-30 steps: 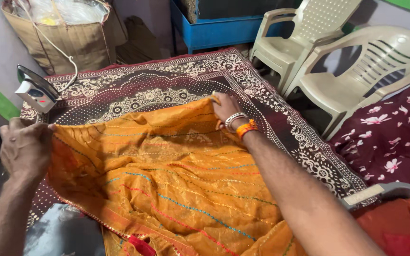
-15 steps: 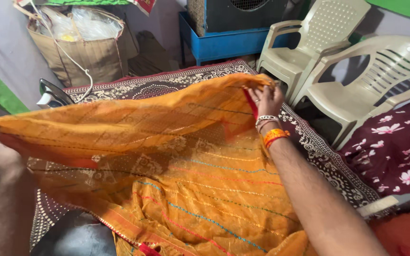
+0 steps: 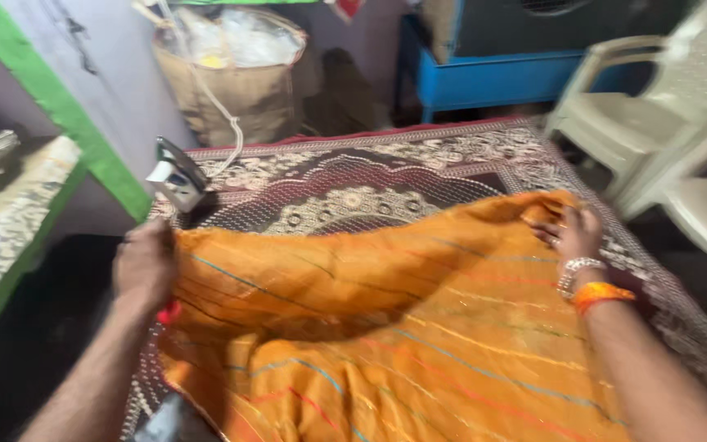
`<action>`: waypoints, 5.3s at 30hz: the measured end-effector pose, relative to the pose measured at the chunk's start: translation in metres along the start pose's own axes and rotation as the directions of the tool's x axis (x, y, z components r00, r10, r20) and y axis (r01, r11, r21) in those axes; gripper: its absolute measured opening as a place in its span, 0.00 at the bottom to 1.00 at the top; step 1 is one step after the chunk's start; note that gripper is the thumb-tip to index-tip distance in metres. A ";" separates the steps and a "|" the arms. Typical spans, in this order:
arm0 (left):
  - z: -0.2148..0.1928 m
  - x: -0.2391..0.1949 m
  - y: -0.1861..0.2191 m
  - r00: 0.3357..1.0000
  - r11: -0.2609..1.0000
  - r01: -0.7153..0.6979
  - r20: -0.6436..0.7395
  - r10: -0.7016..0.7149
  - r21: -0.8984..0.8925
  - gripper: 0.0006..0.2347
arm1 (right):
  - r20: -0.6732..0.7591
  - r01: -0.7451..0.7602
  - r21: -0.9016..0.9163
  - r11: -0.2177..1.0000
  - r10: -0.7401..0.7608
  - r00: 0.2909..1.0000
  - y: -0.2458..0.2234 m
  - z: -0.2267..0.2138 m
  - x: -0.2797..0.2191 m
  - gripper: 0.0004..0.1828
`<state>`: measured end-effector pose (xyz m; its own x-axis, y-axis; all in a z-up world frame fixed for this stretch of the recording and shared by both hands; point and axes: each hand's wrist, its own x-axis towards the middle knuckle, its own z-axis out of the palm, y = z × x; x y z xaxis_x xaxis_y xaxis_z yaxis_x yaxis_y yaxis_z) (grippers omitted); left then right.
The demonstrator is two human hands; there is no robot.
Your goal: The person irons a large orange patterned fabric on a table using an electric iron. They smooth the fabric with their hands, move the iron back and forth to remove wrinkles, and periodically lift and reposition the fabric to access different sections.
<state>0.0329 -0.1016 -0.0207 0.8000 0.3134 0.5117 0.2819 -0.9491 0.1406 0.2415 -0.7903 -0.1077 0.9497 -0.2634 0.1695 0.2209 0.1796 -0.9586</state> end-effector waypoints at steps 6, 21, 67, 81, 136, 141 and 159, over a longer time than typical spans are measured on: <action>0.100 0.072 0.028 0.937 0.882 0.333 0.220 -0.271 -0.333 0.10 | 0.173 -0.067 -0.118 0.991 0.087 0.981 0.024 0.034 0.071 0.18; 0.210 0.203 0.074 0.992 0.962 -0.036 -0.129 0.001 -0.270 0.30 | 0.252 -0.306 0.410 0.859 0.216 0.943 0.115 0.032 0.273 0.21; 0.092 -0.189 0.003 0.613 0.303 0.738 0.411 -0.675 -0.603 0.16 | 0.818 0.247 -0.516 0.820 0.386 0.427 -0.018 0.310 -0.390 0.22; 0.038 -0.183 0.016 0.626 0.573 0.395 -0.247 -0.740 -0.718 0.15 | 0.395 0.480 -0.877 -0.035 0.517 0.760 -0.050 0.058 -0.259 0.33; 0.076 -0.166 -0.011 0.674 0.899 0.424 0.626 -0.392 0.107 0.62 | -0.078 -0.353 0.764 0.540 0.620 0.780 0.093 0.015 -0.118 0.17; 0.080 -0.164 0.000 0.748 0.927 0.374 0.585 -0.315 0.021 0.55 | 0.038 -0.330 0.878 0.346 0.638 0.769 0.090 0.032 -0.123 0.20; 0.013 -0.149 0.088 0.783 0.814 0.287 0.613 0.105 -0.506 0.35 | 0.444 -0.634 0.338 0.696 0.476 0.759 0.052 0.142 -0.191 0.20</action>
<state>-0.0544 -0.2312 -0.0957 0.9807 0.1656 -0.1037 0.1908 -0.6983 0.6899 0.1028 -0.5963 -0.1573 0.9246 0.3061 -0.2266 -0.3735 0.6122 -0.6969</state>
